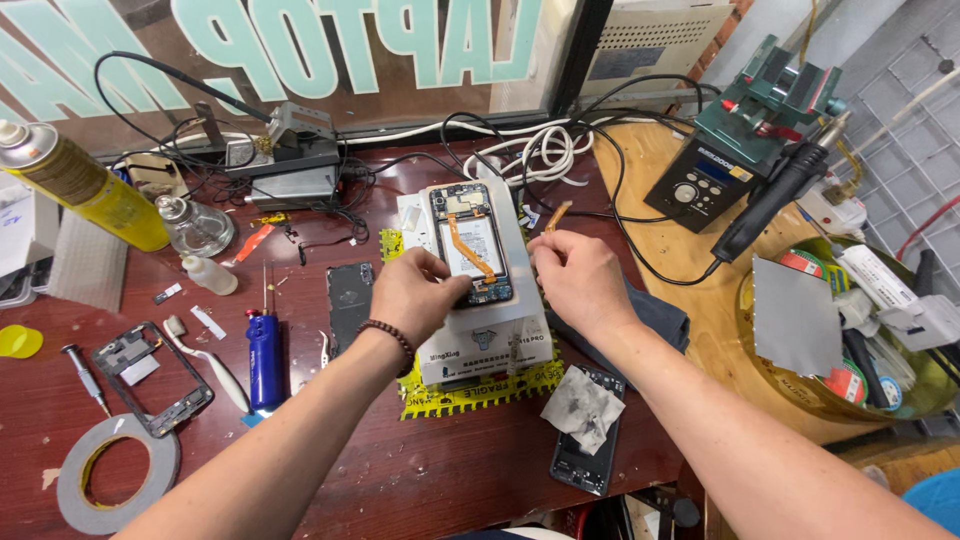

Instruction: The person works on a disassembled smartphone at a repair bench, peeling a protective sheet and handling the phone's flex cable and frame. They connect test cables to the phone's board, carry it to another counter while it stays connected, then return to the bench and continue handling the phone and small parts.

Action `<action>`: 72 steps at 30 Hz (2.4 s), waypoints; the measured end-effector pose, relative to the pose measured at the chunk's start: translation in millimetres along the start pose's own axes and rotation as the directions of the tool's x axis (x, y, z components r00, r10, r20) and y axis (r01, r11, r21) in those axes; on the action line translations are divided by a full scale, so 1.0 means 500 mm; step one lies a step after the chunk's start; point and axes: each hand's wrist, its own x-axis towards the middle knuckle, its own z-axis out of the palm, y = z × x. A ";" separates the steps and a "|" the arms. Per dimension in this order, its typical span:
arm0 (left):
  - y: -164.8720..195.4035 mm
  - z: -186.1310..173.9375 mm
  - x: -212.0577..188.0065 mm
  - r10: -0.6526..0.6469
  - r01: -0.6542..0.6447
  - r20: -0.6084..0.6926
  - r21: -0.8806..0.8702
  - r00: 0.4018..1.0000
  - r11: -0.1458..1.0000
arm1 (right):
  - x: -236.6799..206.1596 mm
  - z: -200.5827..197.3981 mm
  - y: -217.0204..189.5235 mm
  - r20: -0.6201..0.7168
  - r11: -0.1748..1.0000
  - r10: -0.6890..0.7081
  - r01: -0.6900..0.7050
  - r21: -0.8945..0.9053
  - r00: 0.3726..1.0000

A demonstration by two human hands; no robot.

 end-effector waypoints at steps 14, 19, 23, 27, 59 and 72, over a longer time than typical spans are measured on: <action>-0.012 -0.042 0.020 -0.166 0.206 0.179 -0.231 0.970 0.951 | 0.018 -0.012 0.023 0.177 0.815 0.106 -0.188 0.549 0.978; 0.063 -0.028 0.044 -0.026 0.117 0.259 -0.341 0.966 0.933 | 0.019 0.007 0.015 0.403 0.738 0.109 -0.346 0.579 0.908; 0.087 -0.007 0.069 0.022 0.226 0.449 -0.490 0.893 0.842 | 0.014 0.021 0.005 0.448 0.717 0.100 -0.377 0.587 0.888; 0.077 0.005 0.086 -0.021 0.241 0.433 -0.460 0.901 0.854 | 0.013 0.018 0.007 0.445 0.720 0.127 -0.391 0.573 0.886; 0.063 0.020 0.091 0.045 -0.008 0.188 -0.189 0.981 0.982 | 0.002 0.040 0.032 0.315 0.856 0.171 -0.299 0.422 0.934; 0.063 0.029 0.087 0.119 -0.108 0.118 -0.098 0.986 0.989 | 0.004 0.053 0.037 0.280 0.872 0.161 -0.269 0.409 0.946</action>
